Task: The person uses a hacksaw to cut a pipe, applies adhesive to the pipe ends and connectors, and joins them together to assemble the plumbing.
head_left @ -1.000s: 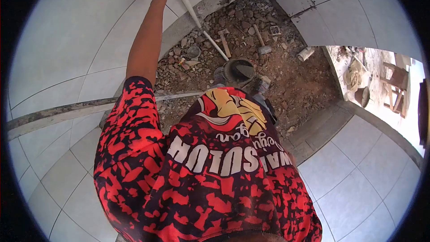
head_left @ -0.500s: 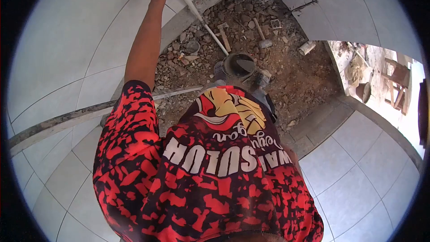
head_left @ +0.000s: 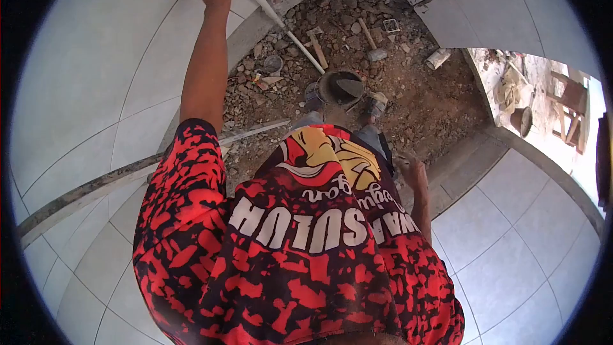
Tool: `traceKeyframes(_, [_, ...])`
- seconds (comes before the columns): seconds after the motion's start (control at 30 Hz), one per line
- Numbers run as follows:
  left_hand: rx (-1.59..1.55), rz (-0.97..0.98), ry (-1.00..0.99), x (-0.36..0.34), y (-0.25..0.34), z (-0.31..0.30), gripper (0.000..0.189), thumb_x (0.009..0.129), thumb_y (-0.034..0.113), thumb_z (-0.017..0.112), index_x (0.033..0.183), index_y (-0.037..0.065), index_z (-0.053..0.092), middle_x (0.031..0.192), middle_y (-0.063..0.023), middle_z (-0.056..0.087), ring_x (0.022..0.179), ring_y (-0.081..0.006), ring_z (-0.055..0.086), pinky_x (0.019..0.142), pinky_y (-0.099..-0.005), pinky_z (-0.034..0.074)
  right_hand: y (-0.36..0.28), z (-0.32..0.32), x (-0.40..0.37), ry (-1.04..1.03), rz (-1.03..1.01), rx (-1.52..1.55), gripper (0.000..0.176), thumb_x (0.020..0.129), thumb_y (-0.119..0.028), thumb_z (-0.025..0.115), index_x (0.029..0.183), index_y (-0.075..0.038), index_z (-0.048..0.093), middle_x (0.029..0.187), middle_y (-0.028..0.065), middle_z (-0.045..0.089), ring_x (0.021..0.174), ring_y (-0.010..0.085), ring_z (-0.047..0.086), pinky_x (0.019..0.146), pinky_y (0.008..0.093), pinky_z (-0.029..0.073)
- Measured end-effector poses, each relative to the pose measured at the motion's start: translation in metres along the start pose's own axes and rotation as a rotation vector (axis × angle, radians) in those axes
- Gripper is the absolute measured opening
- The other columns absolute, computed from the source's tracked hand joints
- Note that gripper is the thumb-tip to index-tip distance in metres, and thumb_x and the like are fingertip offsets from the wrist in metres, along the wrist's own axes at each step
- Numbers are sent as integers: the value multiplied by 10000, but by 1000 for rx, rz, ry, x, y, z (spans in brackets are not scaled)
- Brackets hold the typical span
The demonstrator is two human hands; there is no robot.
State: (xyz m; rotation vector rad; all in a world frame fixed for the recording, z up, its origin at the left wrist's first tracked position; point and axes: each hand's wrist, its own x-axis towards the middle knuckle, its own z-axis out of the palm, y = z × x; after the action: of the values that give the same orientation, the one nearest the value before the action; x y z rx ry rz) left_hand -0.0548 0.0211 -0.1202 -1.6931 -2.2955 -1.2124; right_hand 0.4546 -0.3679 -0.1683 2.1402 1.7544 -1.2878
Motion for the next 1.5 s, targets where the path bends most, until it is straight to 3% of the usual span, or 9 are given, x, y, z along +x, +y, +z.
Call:
traceKeyframes(0.1, [77,-125,-164,4,-11,-2,624,786,224,688,1271,-33,393,957,-195,614,819,-299,603,721,-391,475,-27,1,1,-45,18,113,316,821,-222,610,1083,-46,616,995,206,641,969,300,617,807,367,476])
traceKeyframes(0.17, [218,-13,-105,2,-9,-4,685,741,555,643,1027,-58,541,959,-234,617,955,-383,593,820,-452,455,-38,0,0,-69,51,213,321,819,-221,610,1077,-30,612,996,217,637,979,311,612,810,371,473])
traceKeyframes(0.63, [138,-62,-116,-39,-7,3,509,768,410,679,985,-10,491,876,-193,610,838,-373,602,753,-445,466,-32,20,32,-56,27,81,419,851,-286,586,1201,-59,555,1264,177,512,1141,336,506,929,428,408])
traceKeyframes(0.83, [-10,-194,-1033,-208,-9,15,400,881,386,495,1015,9,513,948,-254,587,937,-391,571,761,-485,446,-38,35,49,-175,0,-54,440,817,-308,605,1164,-39,566,1250,189,498,1135,363,484,953,413,393])
traceKeyframes(1.03, [111,119,-1961,-363,28,-7,255,813,300,545,926,86,626,872,-144,586,857,-318,588,745,-454,459,-41,17,89,-281,-304,-237,328,814,-363,601,1091,-190,637,1345,56,440,1276,292,366,1015,626,207])
traceKeyframes(1.13, [54,246,-1896,-396,35,16,243,818,285,548,951,94,615,900,-144,582,884,-346,586,743,-484,457,-35,-20,135,-696,-462,-444,344,895,-352,500,1209,-220,554,1348,68,428,1299,292,328,1035,603,234])
traceKeyframes(1.3, [85,131,-1767,-445,67,12,163,778,176,565,895,64,584,883,-148,590,854,-346,595,749,-468,452,1,-11,168,-687,-713,-591,283,858,-228,520,1112,-112,572,1080,143,566,1057,314,524,917,529,384])
traceKeyframes(1.4, [-68,-80,-1397,-453,106,-1,167,810,198,548,901,59,529,819,-166,578,831,-375,577,741,-479,442,39,-21,174,-636,-841,-428,213,816,-167,531,1004,-80,580,927,138,593,888,304,577,804,486,440])
traceKeyframes(1.5, [-61,-451,-1639,-434,131,-13,172,824,211,529,903,58,525,816,-166,581,834,-388,568,743,-475,439,41,-46,156,-680,-832,-385,159,786,-139,545,928,-82,586,873,123,604,825,290,595,751,446,458])
